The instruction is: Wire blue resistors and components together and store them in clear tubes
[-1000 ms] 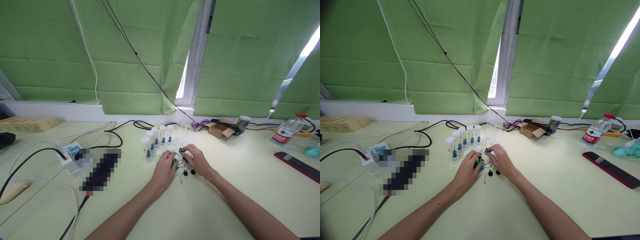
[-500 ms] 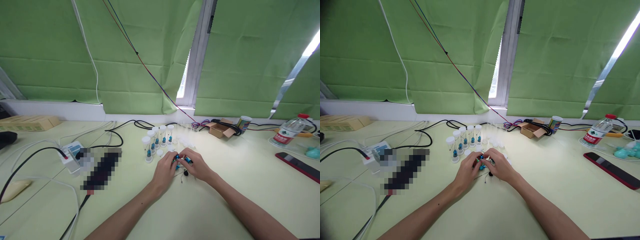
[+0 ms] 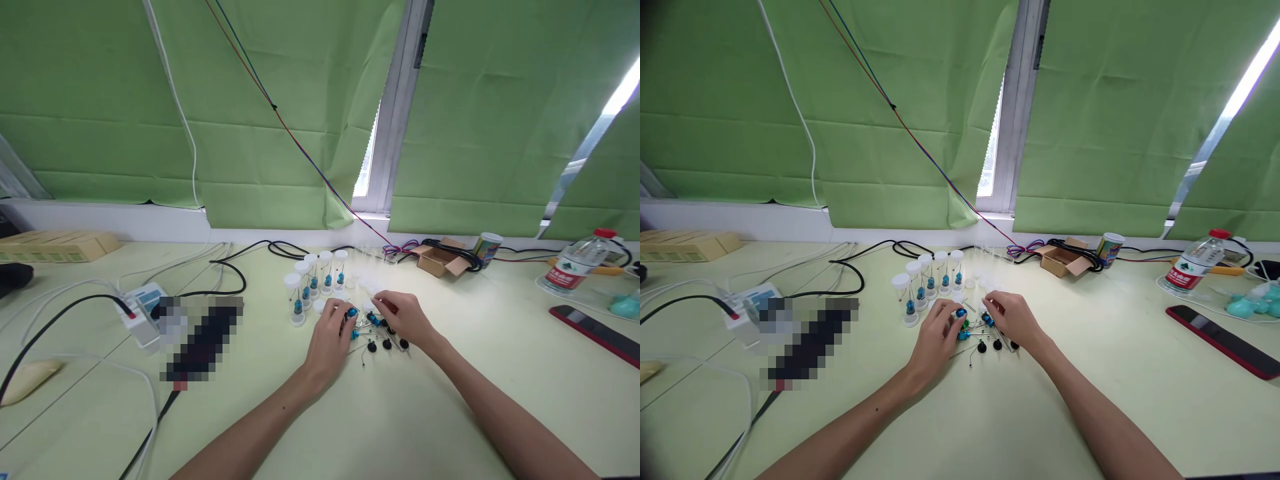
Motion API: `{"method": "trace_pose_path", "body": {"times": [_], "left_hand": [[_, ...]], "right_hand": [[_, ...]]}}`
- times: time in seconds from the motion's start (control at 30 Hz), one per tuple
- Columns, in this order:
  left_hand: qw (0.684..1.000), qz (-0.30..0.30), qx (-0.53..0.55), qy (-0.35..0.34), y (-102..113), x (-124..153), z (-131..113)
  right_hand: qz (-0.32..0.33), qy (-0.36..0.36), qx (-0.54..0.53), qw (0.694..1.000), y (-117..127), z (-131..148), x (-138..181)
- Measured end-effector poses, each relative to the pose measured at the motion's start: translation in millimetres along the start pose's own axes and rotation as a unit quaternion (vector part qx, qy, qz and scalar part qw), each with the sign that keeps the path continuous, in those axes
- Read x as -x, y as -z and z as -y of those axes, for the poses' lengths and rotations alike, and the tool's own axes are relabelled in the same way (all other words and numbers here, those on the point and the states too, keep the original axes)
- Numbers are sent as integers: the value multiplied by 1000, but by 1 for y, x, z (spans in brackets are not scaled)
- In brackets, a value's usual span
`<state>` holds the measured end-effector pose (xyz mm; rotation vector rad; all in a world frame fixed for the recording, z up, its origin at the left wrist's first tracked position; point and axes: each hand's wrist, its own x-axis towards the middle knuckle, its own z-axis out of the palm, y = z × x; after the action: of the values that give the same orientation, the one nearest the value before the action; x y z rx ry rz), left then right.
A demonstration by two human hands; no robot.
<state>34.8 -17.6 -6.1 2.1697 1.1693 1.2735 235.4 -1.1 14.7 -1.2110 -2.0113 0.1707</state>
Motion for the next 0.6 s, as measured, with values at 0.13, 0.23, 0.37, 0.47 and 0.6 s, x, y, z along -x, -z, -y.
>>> {"method": "trace_pose_path", "body": {"times": [0.13, 0.23, 0.37, 0.47, 0.6], "left_hand": [[1000, -13, 7, 7, -1, 0, 3], [1000, -13, 2, 17, -1, 0, 3], [1000, -9, 3, 23, -1, 0, 2], [1000, -14, 2, 24, -1, 0, 2], [1000, -17, -1, 15, -2, 0, 3]], "right_hand": [[81, -6, 33, 996, -1, 0, -1], [125, -4, 61, 990, -2, 0, -1], [155, -31, 86, 984, 0, -1, 0], [172, -32, 97, 980, 1, -2, 0], [198, -32, 108, 974, 1, -2, 1]]}}
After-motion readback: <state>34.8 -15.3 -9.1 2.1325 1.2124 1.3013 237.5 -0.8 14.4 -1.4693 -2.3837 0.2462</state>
